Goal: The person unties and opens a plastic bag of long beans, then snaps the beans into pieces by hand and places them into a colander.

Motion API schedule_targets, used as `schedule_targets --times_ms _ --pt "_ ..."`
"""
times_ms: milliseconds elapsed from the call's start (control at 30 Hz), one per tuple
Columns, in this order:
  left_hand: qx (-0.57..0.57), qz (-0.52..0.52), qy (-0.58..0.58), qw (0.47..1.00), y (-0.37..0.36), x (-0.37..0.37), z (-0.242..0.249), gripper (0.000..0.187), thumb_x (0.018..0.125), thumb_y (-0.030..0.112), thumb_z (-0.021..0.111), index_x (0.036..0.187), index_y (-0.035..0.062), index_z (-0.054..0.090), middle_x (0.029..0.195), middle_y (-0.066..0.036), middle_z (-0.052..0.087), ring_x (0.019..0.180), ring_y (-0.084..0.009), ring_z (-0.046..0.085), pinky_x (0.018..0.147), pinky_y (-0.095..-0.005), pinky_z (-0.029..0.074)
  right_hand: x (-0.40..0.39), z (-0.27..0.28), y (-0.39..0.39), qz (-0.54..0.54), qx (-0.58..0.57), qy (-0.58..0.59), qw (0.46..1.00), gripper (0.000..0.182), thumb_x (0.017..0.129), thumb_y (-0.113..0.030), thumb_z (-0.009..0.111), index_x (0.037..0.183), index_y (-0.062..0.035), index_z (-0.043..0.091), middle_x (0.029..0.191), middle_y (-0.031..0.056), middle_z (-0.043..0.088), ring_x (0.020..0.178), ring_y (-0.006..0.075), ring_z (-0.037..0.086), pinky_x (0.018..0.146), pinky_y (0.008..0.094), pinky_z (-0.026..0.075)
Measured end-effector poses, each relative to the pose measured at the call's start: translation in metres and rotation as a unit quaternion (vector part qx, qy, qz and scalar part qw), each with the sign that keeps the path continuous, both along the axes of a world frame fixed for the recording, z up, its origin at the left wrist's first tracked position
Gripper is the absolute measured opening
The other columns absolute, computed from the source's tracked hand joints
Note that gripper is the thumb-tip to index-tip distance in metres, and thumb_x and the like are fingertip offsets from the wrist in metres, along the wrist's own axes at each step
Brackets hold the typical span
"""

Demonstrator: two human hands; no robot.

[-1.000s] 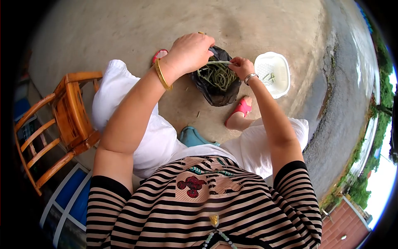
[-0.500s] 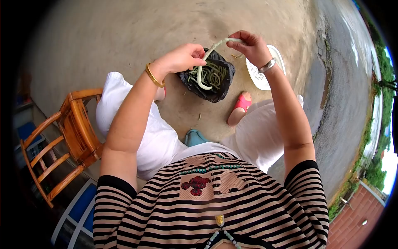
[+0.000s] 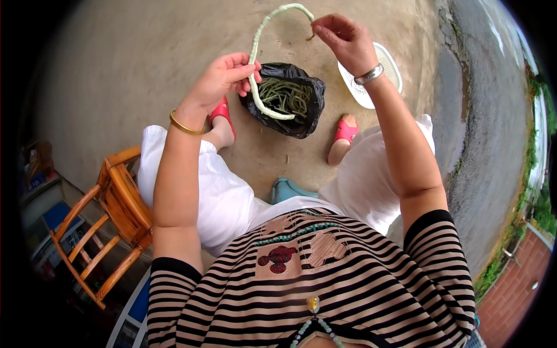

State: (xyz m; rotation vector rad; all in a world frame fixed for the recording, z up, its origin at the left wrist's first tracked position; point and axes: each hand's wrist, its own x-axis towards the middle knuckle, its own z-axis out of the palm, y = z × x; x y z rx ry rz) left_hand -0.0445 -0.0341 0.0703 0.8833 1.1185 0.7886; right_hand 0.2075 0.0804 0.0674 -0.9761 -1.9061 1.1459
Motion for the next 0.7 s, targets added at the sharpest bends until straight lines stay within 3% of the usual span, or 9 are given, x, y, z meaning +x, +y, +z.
schedule_targets --times_ms 67,133,200,267,433,533,567,700 --pt "0.007 0.012 -0.009 1.000 0.001 -0.003 0.004 0.014 0.094 0.014 0.051 0.100 0.0045 0.058 0.085 -0.002 0.061 0.067 -0.0056 0.052 0.063 -0.0185 0.045 0.005 -0.010 0.001 0.135 -0.057 -0.009 0.989 0.021 0.088 -0.021 0.063 0.098 -0.0037 0.066 0.087 0.0040 0.069 0.080 0.0101 0.063 0.071 0.0249 0.050" --pt "0.014 0.021 -0.014 1.000 0.001 -0.004 0.007 0.014 0.094 0.015 0.051 0.099 0.0046 0.058 0.085 -0.002 0.061 0.068 -0.0060 0.052 0.065 -0.0197 0.045 0.006 0.006 -0.014 0.252 -0.210 -0.107 0.939 0.027 0.091 -0.030 0.059 0.098 -0.0054 0.067 0.087 0.0025 0.069 0.082 0.0093 0.063 0.070 0.0238 0.050" --pt "0.021 0.029 -0.015 0.999 0.002 -0.004 0.007 0.014 0.094 0.015 0.051 0.099 0.0045 0.058 0.086 -0.002 0.061 0.068 -0.0060 0.052 0.064 -0.0201 0.046 0.004 0.007 -0.029 0.335 -0.286 -0.133 0.888 0.038 0.094 -0.040 0.050 0.100 -0.0068 0.067 0.087 0.0023 0.068 0.082 0.0096 0.062 0.069 0.0244 0.049" --pt "0.024 0.042 -0.013 0.999 0.004 -0.005 0.006 0.014 0.093 0.015 0.052 0.100 0.0043 0.058 0.086 -0.003 0.061 0.068 -0.0061 0.053 0.064 -0.0203 0.046 -0.002 0.007 -0.040 0.384 -0.331 -0.166 0.846 0.038 0.096 -0.037 0.047 0.099 -0.0043 0.066 0.088 0.0027 0.068 0.083 0.0087 0.063 0.068 0.0232 0.048" --pt "0.030 0.072 -0.018 0.997 0.007 -0.005 0.001 0.016 0.093 0.017 0.053 0.100 0.0038 0.059 0.086 -0.004 0.062 0.068 -0.0070 0.054 0.063 -0.0212 0.046 -0.006 0.005 -0.054 0.399 -0.308 -0.157 0.849 0.030 0.097 -0.028 0.044 0.094 -0.0048 0.064 0.079 -0.0011 0.064 0.077 0.0067 0.061 0.066 0.0227 0.047" --pt "0.018 0.103 -0.065 0.992 0.008 -0.006 -0.005 0.016 0.093 0.018 0.054 0.098 0.0042 0.059 0.087 -0.005 0.063 0.067 -0.0076 0.054 0.062 -0.0212 0.045 -0.005 0.004 -0.055 0.383 -0.310 -0.132 0.860 0.030 0.097 -0.027 0.043 0.096 -0.0047 0.063 0.080 -0.0015 0.064 0.077 0.0065 0.060 0.066 0.0221 0.046" --pt "-0.004 0.134 -0.080 0.988 0.007 -0.003 -0.006 0.015 0.092 0.019 0.055 0.096 0.0044 0.059 0.087 -0.007 0.064 0.067 -0.0086 0.054 0.060 -0.0214 0.043 -0.004 0.008 -0.055 0.379 -0.307 -0.131 0.863 0.030 0.096 -0.026 0.042 0.096 -0.0047 0.062 0.086 0.0021 0.065 0.080 0.0082 0.061 0.071 0.0248 0.048" --pt "-0.090 0.191 -0.235 0.949 0.003 0.003 -0.018 0.014 0.091 0.018 0.056 0.090 0.0049 0.059 0.088 -0.009 0.064 0.066 -0.0109 0.053 0.056 -0.0222 0.043 -0.005 0.009 -0.055 0.350 -0.338 -0.041 0.873 0.030 0.097 -0.025 0.041 0.095 -0.0022 0.060 0.081 0.0008 0.062 0.076 0.0080 0.060 0.070 0.0227 0.048"
